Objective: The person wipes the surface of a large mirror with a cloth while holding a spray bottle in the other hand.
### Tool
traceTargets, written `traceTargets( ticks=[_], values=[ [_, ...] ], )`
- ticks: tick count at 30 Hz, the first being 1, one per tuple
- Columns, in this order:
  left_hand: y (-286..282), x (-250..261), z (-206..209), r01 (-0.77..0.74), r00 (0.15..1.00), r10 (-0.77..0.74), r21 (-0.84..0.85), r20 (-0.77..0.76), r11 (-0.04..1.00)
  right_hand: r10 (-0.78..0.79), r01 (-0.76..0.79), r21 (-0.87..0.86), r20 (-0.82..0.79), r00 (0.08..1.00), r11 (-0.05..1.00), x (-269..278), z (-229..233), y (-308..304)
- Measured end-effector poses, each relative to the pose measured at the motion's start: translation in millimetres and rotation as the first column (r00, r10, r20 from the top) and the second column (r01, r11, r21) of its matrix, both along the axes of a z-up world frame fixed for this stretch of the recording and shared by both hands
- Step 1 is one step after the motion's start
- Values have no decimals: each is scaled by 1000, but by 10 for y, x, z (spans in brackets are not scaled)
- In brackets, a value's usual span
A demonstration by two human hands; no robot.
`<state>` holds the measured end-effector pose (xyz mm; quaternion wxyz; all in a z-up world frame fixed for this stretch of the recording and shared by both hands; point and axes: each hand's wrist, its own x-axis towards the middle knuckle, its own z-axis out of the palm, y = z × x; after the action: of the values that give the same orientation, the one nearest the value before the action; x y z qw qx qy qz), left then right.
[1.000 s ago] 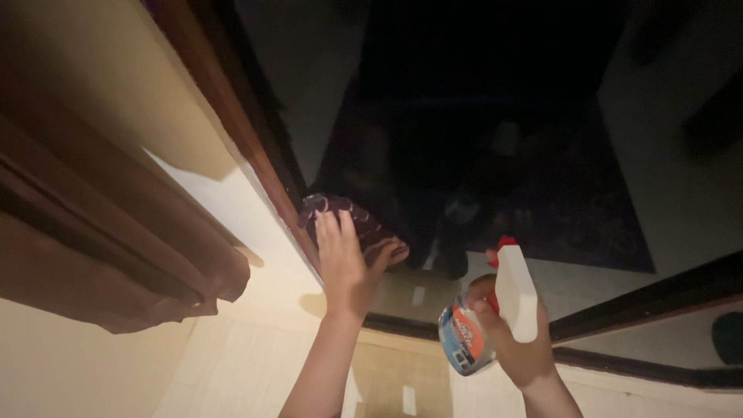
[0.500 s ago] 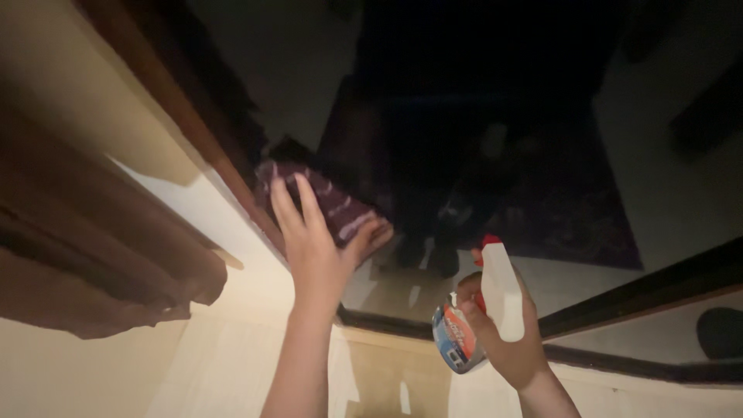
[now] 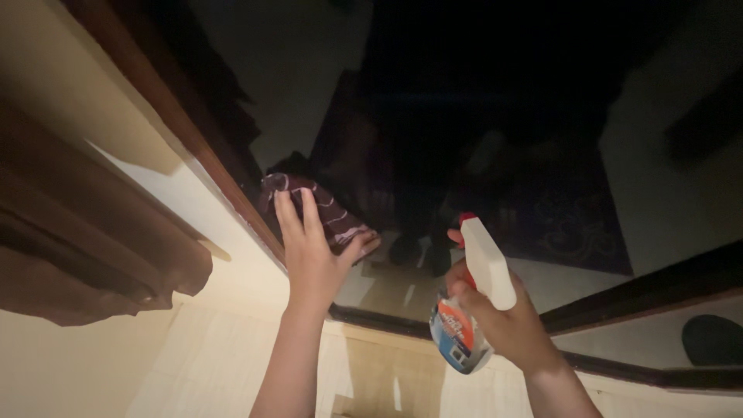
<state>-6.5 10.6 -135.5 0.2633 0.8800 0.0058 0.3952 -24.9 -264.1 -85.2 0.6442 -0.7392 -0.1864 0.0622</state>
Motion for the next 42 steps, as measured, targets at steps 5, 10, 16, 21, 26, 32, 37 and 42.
traceTargets(
  ticks=[5,10,16,21,26,32,37,42],
  values=[
    [-65,9,-154,-73,992,70,-23,-104,997,5,-2,89,-29,1000,996,3,139,-36],
    [-248,-80,-617,-72,993,56,-169,-100,983,-17,16,23,48,999,1000,-10,371,108],
    [-270,-111,-963,-91,990,69,-178,-123,980,70,-67,-33,89,994,997,-34,606,493],
    [-253,-164,-1120,-44,983,-3,-256,-181,966,162,-134,-177,152,975,975,-43,757,882],
    [-249,-247,-1062,8,960,-48,-146,-275,989,181,-154,-128,246,952,980,-126,792,1126],
    [-157,-289,-1197,108,947,-155,-174,-282,979,211,-186,-148,176,962,971,-233,671,1148],
    [6,-154,-1365,-37,990,35,-18,-136,999,170,-163,-148,38,985,975,-371,343,940],
    [239,63,-603,-46,997,45,13,61,999,209,-210,-77,-16,978,975,-522,-85,559]
  ],
)
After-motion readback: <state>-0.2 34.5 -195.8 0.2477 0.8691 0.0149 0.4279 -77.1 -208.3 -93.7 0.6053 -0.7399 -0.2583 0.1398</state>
